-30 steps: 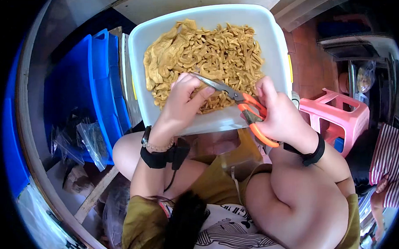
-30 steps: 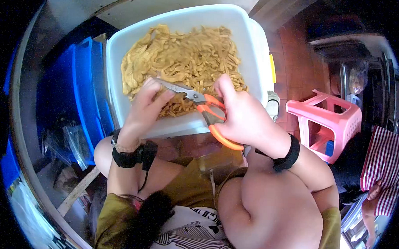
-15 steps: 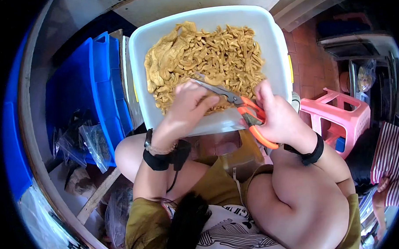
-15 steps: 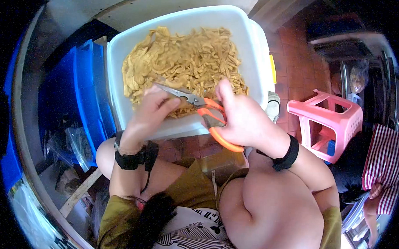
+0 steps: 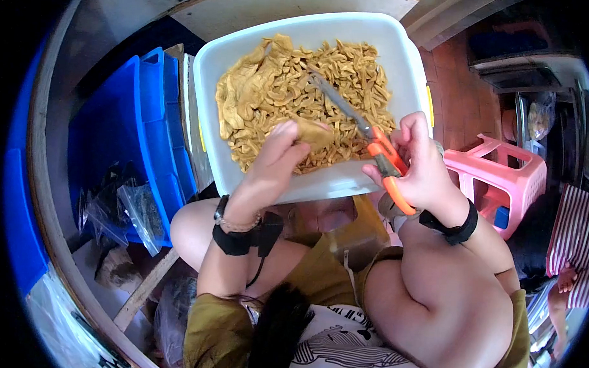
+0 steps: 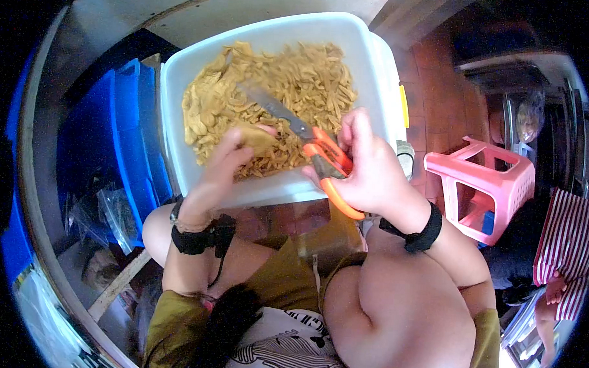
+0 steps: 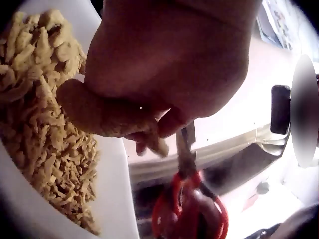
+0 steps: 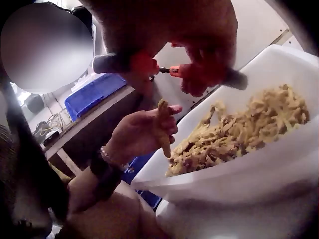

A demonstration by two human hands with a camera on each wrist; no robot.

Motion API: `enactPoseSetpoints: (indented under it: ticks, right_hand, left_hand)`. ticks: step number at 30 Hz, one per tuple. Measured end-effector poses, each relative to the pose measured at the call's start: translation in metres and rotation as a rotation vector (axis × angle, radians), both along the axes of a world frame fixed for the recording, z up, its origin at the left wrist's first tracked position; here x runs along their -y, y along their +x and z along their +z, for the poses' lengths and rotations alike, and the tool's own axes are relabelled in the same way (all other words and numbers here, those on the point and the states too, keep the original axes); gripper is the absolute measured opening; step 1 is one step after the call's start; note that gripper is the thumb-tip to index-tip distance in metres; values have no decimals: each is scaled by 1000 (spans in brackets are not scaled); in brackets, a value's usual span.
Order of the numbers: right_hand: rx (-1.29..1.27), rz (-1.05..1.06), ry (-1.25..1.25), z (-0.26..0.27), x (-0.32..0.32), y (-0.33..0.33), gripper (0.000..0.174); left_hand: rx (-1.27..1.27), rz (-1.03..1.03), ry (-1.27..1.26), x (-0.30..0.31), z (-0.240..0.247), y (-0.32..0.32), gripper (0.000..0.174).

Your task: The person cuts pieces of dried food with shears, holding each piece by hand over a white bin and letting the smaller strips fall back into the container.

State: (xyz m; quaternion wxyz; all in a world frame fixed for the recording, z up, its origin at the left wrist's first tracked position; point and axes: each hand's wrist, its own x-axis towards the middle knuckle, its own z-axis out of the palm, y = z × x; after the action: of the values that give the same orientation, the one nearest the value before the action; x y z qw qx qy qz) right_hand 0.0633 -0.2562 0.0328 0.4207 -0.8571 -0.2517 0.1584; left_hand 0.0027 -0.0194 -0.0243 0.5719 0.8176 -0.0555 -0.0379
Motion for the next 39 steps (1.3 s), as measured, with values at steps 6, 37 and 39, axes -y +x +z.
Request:
enactPoseSetpoints:
  ticks: [6, 37, 39]
  right_hand:
    - [40, 99, -61, 7, 6, 5, 69]
    - [-96, 185, -166, 27, -1, 5, 57]
    - [-93, 180, -153, 26, -3, 4, 57]
  left_hand:
    - [-209, 344, -556, -10, 35, 2, 15]
    - [-88, 258, -349, -24, 30, 0, 18]
    - [-72, 246, -449, -23, 31, 0, 18]
